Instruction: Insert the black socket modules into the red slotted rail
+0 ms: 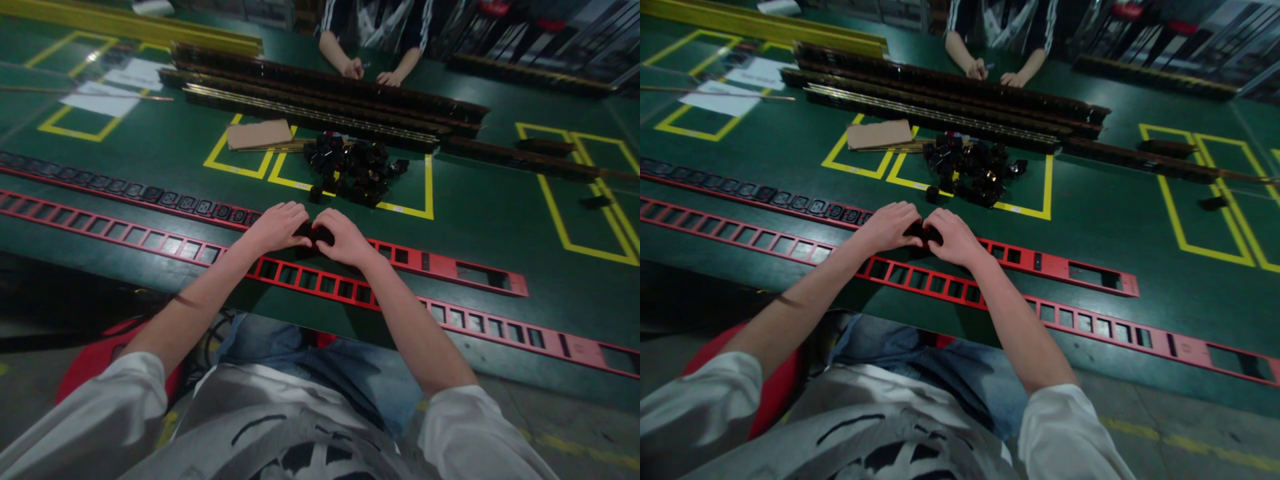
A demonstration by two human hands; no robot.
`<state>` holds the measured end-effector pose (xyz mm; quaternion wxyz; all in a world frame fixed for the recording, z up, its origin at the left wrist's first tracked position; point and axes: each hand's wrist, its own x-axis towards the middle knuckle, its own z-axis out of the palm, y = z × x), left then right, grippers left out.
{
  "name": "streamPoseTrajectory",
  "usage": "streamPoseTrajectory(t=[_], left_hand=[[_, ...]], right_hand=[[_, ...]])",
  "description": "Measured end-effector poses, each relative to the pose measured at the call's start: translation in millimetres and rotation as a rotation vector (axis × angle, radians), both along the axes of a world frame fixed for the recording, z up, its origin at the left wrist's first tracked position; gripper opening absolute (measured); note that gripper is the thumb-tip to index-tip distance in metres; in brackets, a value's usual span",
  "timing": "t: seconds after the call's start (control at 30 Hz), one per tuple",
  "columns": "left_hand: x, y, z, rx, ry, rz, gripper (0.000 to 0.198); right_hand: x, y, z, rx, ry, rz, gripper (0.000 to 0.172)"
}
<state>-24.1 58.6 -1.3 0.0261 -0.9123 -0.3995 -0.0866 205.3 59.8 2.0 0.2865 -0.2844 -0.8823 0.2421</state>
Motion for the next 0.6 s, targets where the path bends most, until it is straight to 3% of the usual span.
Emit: streamPoseTrajectory(t=[0.6], left_hand=[[-0.7, -2.0, 1.8, -0.016, -0.054, 0.011, 0.043]], right_hand=[[-1.5, 2.4, -3.4, 0.011, -0.036, 0.03, 0.022]])
